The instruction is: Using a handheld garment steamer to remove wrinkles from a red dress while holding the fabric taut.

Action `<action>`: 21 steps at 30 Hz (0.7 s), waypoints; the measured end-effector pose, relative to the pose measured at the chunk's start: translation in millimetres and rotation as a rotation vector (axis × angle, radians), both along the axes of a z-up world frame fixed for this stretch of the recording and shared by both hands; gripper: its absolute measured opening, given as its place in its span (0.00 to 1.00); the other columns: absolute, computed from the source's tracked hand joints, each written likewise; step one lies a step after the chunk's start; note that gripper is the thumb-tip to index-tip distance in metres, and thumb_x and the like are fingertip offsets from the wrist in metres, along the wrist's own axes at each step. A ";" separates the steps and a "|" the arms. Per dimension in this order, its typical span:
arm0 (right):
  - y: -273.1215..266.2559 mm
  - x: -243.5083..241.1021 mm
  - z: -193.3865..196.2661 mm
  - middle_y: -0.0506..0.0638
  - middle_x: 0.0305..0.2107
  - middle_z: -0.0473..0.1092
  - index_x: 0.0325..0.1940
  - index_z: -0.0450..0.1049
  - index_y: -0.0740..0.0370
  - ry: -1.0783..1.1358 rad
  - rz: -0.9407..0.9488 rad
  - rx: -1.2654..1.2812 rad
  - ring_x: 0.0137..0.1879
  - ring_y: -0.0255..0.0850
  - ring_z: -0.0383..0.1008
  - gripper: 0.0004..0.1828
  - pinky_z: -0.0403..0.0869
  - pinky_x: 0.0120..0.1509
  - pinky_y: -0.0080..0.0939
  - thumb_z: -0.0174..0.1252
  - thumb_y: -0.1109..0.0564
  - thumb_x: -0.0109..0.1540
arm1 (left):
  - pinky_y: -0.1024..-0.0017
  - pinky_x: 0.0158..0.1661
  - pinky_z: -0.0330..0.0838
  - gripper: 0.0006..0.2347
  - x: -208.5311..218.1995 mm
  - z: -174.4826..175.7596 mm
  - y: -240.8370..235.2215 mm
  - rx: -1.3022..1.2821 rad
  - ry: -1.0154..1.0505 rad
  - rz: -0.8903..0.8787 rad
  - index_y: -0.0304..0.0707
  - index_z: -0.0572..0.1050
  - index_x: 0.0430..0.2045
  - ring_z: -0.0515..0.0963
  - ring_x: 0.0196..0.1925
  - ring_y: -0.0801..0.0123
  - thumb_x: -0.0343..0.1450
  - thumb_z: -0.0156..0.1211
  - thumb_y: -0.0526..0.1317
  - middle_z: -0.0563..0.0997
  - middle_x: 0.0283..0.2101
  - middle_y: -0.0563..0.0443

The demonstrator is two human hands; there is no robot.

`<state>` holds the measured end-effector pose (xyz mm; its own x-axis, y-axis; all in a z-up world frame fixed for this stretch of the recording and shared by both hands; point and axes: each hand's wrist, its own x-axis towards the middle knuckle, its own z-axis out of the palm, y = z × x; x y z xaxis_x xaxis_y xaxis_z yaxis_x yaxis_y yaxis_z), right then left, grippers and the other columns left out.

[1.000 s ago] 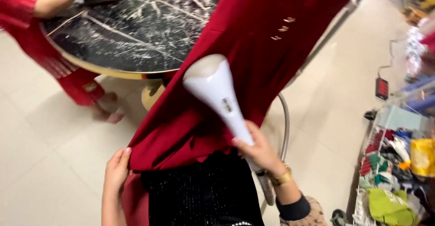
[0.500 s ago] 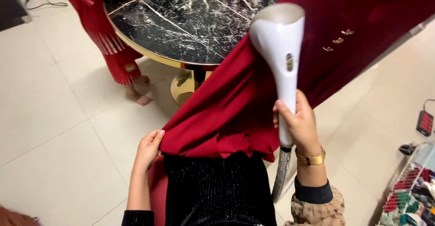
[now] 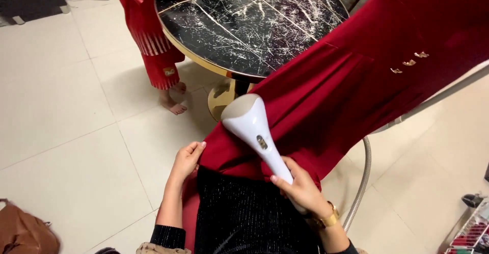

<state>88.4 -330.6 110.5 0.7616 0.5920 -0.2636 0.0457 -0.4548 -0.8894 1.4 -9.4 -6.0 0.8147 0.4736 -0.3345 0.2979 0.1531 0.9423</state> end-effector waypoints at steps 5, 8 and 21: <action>0.6 -12.7 -6.1 0.46 0.39 0.78 0.64 0.69 0.54 0.078 0.021 -0.062 0.27 0.34 0.72 0.31 0.76 0.32 0.33 0.63 0.45 0.59 | 0.75 0.13 0.56 0.16 5.0 -20.5 4.0 0.024 -0.035 -0.022 0.45 0.70 0.20 0.63 0.10 0.73 0.77 0.53 0.50 0.62 0.12 0.57; -0.4 -18.8 -9.1 0.44 0.45 0.81 0.65 0.70 0.52 0.079 0.011 -0.035 0.34 0.31 0.73 0.30 0.75 0.35 0.32 0.63 0.47 0.59 | 0.75 0.14 0.62 0.15 8.3 -29.1 4.5 0.027 -0.048 -0.017 0.44 0.74 0.26 0.65 0.11 0.73 0.77 0.50 0.52 0.65 0.14 0.58; -1.9 -23.0 -15.7 0.36 0.40 0.79 0.61 0.74 0.46 -0.042 0.022 -0.175 0.34 0.31 0.71 0.26 0.71 0.44 0.31 0.64 0.44 0.59 | 0.76 0.16 0.59 0.07 5.8 -6.1 -0.4 0.049 -0.046 0.006 0.47 0.77 0.34 0.63 0.14 0.73 0.76 0.54 0.45 0.67 0.18 0.58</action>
<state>65.4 -332.5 94.8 0.7614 0.5569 -0.3320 0.0933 -0.6008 -0.7939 7.2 -9.8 -12.1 0.8258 0.4934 -0.2732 0.2535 0.1079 0.9613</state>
